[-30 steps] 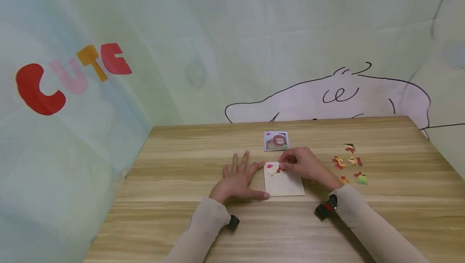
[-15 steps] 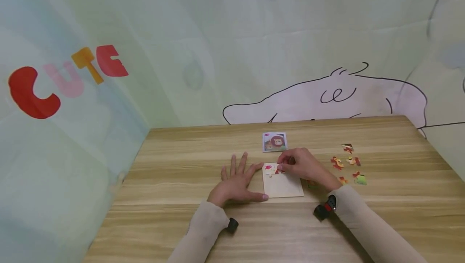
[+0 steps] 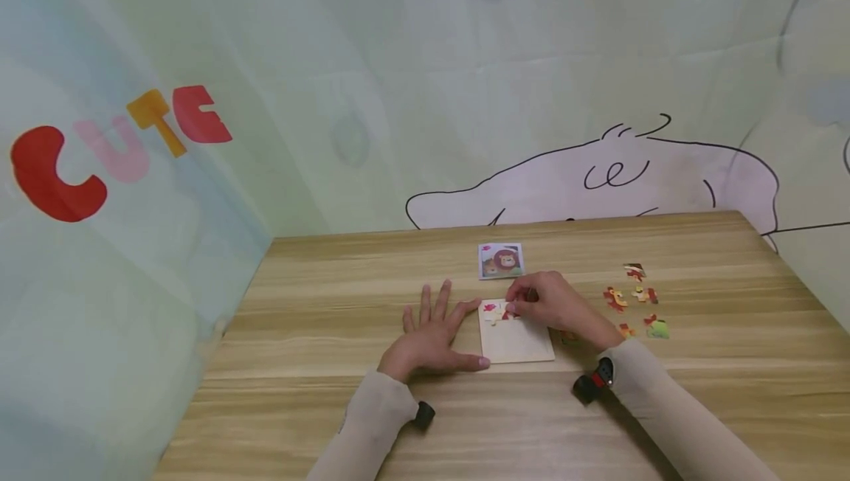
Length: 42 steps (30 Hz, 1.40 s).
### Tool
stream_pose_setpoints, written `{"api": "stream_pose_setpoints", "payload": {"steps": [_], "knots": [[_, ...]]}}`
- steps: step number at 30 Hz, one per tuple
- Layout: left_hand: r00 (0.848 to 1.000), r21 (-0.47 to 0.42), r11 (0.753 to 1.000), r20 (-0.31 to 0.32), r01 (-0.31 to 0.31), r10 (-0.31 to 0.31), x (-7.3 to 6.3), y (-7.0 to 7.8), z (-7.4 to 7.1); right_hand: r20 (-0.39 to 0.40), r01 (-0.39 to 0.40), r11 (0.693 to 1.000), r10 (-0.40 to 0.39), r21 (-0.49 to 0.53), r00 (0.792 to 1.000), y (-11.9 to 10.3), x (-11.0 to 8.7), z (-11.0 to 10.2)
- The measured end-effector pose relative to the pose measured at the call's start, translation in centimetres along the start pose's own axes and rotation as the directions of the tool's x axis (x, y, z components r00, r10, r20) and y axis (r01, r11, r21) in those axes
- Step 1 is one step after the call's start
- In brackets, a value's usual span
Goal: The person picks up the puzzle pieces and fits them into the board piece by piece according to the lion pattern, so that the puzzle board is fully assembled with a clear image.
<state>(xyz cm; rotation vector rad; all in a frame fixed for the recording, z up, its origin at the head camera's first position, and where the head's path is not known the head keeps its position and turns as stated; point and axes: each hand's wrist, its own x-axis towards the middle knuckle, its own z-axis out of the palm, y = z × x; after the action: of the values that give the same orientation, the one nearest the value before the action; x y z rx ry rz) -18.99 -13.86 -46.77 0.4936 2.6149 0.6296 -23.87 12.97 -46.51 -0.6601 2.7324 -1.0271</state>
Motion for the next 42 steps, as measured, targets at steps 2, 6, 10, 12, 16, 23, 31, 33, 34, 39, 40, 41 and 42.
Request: {"api": "stream_pose_setpoints", "payload": {"steps": [2,6,10,12,16,23,31,33,34,39,40,41,42], "knots": [[1.0,0.003,1.0,-0.004,-0.001,0.001,0.1,-0.3,0.1,-0.001,0.008,1.0,-0.008,-0.004,1.0,-0.1,0.0,0.0],[1.0,0.018,1.0,-0.001,0.012,-0.012,0.4,-0.7,0.6,-0.004,0.013,1.0,-0.013,-0.005,1.0,-0.5,0.0,0.1],[1.0,0.025,0.999,0.006,0.025,-0.025,0.5,-0.9,0.7,-0.007,0.004,1.0,-0.004,-0.006,1.0,-0.7,0.0,0.2],[1.0,0.023,0.999,0.006,0.028,-0.028,0.3,-0.7,0.6,-0.008,0.0,1.0,0.0,-0.006,1.0,-0.8,0.1,0.3],[0.999,0.019,0.999,0.012,0.039,-0.039,0.0,-0.5,0.2,-0.013,-0.007,1.0,0.007,-0.003,1.0,-0.8,0.2,0.4],[1.0,0.012,1.0,0.0,0.022,-0.022,-0.2,-0.4,0.1,-0.042,0.016,1.0,-0.015,0.015,0.999,-0.5,0.2,0.5],[1.0,0.026,0.999,0.015,0.024,-0.025,0.2,0.0,0.3,-0.074,0.03,0.999,-0.028,0.025,0.997,0.4,-0.6,-0.9],[0.999,0.026,0.999,0.02,0.035,-0.035,0.2,0.0,0.3,-0.082,0.014,1.0,-0.012,0.028,0.997,0.7,-0.8,-1.4],[0.999,0.026,0.999,0.02,0.038,-0.038,0.2,-0.1,0.3,-0.088,0.008,0.999,-0.006,0.031,0.996,0.8,-0.9,-1.8],[0.999,0.015,0.999,0.019,0.04,-0.04,0.4,-0.2,0.5,-0.107,-0.037,0.998,0.042,0.046,0.993,1.6,-1.7,-3.5],[0.999,0.014,0.999,0.017,0.038,-0.038,0.4,-0.3,0.6,-0.114,-0.039,0.999,0.043,0.036,0.993,1.8,-1.9,-3.9],[0.999,0.012,0.999,0.015,0.036,-0.036,0.5,-0.3,0.7,-0.122,-0.041,0.999,0.043,0.024,0.992,2.1,-2.1,-4.3],[0.999,0.012,0.999,0.012,0.035,-0.035,0.5,-0.3,0.7,-0.131,-0.038,0.999,0.04,0.014,0.991,2.3,-2.3,-4.7]]}}
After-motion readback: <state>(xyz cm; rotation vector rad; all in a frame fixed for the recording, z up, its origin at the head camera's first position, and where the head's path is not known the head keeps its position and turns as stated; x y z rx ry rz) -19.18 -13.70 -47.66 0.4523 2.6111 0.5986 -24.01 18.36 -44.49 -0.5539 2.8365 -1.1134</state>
